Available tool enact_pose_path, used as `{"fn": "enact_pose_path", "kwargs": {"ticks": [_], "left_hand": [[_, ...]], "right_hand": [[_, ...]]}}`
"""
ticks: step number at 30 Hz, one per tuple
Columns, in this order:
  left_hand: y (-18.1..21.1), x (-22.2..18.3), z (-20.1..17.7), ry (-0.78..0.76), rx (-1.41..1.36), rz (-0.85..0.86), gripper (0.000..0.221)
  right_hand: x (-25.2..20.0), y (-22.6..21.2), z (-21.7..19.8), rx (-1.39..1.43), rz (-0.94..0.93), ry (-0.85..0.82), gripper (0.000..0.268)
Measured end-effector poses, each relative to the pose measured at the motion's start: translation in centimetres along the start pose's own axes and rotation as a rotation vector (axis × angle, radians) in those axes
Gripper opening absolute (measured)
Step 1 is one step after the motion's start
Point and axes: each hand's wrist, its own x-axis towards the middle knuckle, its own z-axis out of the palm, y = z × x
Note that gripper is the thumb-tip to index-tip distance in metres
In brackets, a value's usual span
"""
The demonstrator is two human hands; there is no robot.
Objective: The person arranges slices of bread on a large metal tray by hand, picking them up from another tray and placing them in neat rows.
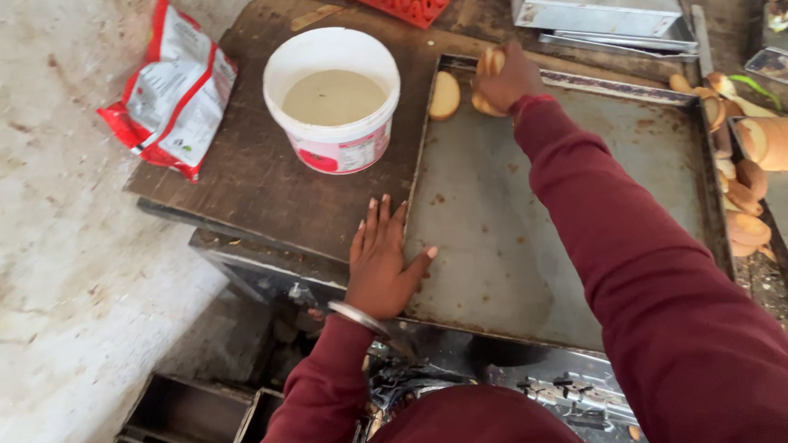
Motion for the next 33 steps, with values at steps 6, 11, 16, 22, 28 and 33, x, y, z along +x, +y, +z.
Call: {"fn": "enact_pose_path", "kwargs": {"ticks": [6, 11, 16, 22, 28, 33], "left_hand": [[0.4, 0.4, -0.3, -0.067, 0.031, -0.026, 0.092], [0.6, 0.3, -0.7, -0.066, 0.032, -0.038, 0.092], [0.9, 0.1, -0.7, -0.040, 0.037, -0.031, 0.091], [1.0, 0.2, -0.6, -0.036, 0.025, -0.044, 0.091], [1.2, 0.3, -1.0, -0.073, 0.027, -0.059, 0.093], [1.1, 0.3, -0.9, -0.072, 0.047, -0.046, 0.094]], "right_hand": [[-1.6, -0.2, -0.2, -0.628, -0.151, -0.020, 0.071], [-0.6, -1.0, 2.1, -0.567, -0.137, 0.008, 0.069], [-2.4, -1.0, 0.0, -0.432, -0.244, 0.164, 0.046], [-9.5, -2.6, 2.2, -0.465, -0.363, -0.325, 0.037], [-7.3, -4.0, 2.2, -0.395, -0.582, -0.289, 0.039], [-8.0, -2.0, 2.0, -0.383, -0.700, -0.238, 0.037]]}}
